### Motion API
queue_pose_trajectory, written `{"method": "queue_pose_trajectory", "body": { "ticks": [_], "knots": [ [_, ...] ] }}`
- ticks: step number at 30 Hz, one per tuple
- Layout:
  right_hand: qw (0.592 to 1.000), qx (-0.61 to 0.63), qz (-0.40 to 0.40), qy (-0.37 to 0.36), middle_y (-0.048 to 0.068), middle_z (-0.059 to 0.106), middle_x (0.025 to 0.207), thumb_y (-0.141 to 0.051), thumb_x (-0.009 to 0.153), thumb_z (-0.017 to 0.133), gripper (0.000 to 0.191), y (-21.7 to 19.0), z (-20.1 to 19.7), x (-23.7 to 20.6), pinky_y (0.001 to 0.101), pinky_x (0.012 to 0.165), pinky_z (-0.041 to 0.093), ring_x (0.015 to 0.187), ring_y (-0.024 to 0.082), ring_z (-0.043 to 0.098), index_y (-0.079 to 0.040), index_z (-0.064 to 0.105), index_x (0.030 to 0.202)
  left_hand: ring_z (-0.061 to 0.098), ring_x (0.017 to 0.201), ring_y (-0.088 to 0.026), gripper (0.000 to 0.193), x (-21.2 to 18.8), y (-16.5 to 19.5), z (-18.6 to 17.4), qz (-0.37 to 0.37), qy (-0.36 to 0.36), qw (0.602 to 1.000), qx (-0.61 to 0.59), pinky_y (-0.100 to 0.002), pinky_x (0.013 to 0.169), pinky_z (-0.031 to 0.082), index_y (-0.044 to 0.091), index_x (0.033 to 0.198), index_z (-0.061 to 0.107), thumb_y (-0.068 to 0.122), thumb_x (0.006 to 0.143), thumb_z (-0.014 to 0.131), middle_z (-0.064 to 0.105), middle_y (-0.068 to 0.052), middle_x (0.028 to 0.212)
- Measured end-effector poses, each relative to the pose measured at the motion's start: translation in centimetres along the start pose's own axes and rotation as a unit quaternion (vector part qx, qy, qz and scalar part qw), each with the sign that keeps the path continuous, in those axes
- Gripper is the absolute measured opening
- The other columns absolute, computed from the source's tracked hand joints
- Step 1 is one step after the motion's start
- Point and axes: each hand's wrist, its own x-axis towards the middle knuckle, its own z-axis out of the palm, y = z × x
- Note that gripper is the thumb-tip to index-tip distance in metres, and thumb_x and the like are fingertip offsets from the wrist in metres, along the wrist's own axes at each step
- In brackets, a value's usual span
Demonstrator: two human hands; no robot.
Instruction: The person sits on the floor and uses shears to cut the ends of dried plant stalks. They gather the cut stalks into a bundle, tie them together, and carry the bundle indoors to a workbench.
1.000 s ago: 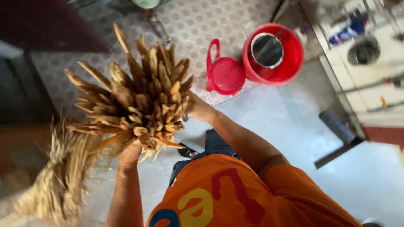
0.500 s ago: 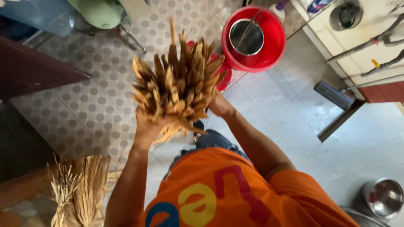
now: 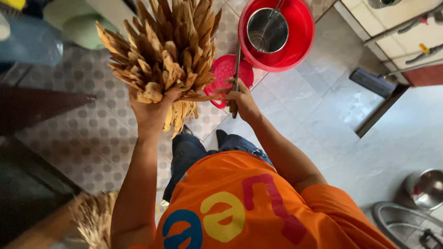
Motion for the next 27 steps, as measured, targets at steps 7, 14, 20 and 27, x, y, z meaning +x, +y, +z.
{"method": "queue_pose_trajectory", "body": {
  "ticks": [7,14,20,27],
  "knots": [
    [0.996,0.001,0.018,0.085,0.017,0.075,0.106,0.0,0.082,0.059,0.047,3.3,1.1,8.1,0.0252,0.06,0.051,0.071,0.013,0.063,-0.005,0.046,0.127,0.069,0.119,-0.021,0.063,10.5,-3.2,-2.9,-0.077,-0.054,0.995,-0.019,-0.036,0.107,0.06,-0.001,0.139,0.047,0.0,0.091,0.088,0.066,-0.011,0.132],
    [0.981,0.058,0.047,0.178,0.021,0.073,0.101,0.003,0.078,0.058,0.052,6.2,4.8,14.1,0.0257,0.05,0.046,0.063,0.014,0.059,-0.006,0.047,0.128,0.066,0.126,-0.021,0.065,20.9,-4.1,-6.4,-0.075,-0.145,0.986,0.024,-0.036,0.113,0.058,0.003,0.146,0.046,0.008,0.095,0.086,0.063,-0.01,0.139],
    [0.964,0.085,0.028,0.249,0.02,0.074,0.104,0.0,0.081,0.058,0.05,5.2,4.6,15.6,0.0256,0.055,0.05,0.068,0.014,0.064,-0.007,0.048,0.129,0.059,0.131,-0.019,0.075,26.4,-6.3,-4.8,-0.042,-0.184,0.982,-0.019,-0.033,0.115,0.051,0.004,0.154,0.038,0.006,0.098,0.088,0.055,-0.008,0.143],
    [0.966,0.063,-0.118,0.223,0.017,0.071,0.122,-0.003,0.082,0.056,0.059,-0.4,6.4,19.1,0.0257,0.072,0.054,0.088,0.016,0.072,-0.008,0.045,0.14,0.057,0.133,-0.02,0.078,30.4,-6.8,-2.0,-0.027,-0.249,0.968,-0.032,-0.033,0.118,0.048,0.003,0.153,0.037,-0.001,0.094,0.087,0.055,-0.01,0.146]
  ]
}}
